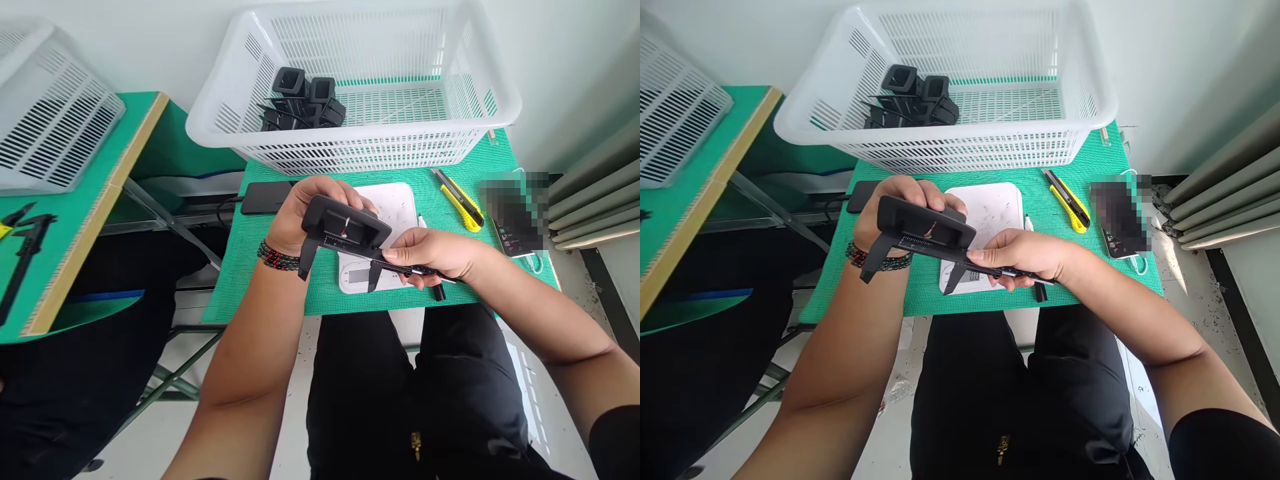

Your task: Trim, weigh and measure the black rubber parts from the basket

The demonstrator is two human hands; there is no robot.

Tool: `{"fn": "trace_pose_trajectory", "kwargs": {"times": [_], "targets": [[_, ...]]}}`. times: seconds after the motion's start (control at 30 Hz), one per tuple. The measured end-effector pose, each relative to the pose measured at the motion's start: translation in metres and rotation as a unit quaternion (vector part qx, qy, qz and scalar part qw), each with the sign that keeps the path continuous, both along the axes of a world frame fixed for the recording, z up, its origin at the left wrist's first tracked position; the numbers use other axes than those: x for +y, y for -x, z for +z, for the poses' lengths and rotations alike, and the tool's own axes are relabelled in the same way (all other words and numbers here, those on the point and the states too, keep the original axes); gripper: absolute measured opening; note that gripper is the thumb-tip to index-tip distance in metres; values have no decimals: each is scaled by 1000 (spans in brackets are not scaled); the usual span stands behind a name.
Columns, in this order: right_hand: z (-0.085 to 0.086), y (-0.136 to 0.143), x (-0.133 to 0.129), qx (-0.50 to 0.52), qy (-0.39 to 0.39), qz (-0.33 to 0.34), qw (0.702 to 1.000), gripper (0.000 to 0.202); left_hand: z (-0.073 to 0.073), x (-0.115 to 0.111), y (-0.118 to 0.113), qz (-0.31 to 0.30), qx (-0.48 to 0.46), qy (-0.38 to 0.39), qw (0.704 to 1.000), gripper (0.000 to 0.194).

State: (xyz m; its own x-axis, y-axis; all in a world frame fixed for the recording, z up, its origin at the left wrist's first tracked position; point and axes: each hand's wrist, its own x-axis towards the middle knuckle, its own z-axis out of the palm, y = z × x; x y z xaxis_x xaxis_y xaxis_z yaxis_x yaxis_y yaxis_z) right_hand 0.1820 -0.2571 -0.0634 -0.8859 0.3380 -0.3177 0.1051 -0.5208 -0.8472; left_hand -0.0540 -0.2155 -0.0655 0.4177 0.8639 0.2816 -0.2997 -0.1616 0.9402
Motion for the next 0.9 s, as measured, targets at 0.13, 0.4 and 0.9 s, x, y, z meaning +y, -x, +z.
{"fn": "trace_pose_trajectory", "kwargs": {"times": [0.13,0.4,0.9], "targets": [[-1,1,0,-7,1,0,1000,63,0,0,0,17,12,-9,1000,54],[0,1,-2,-11,-6,-1,1000,60,-2,0,3,9,20,16,1000,58],[14,-12,2,106,-86,-247,959,34,-30,20,-2,252,-19,-156,955,54]]}}
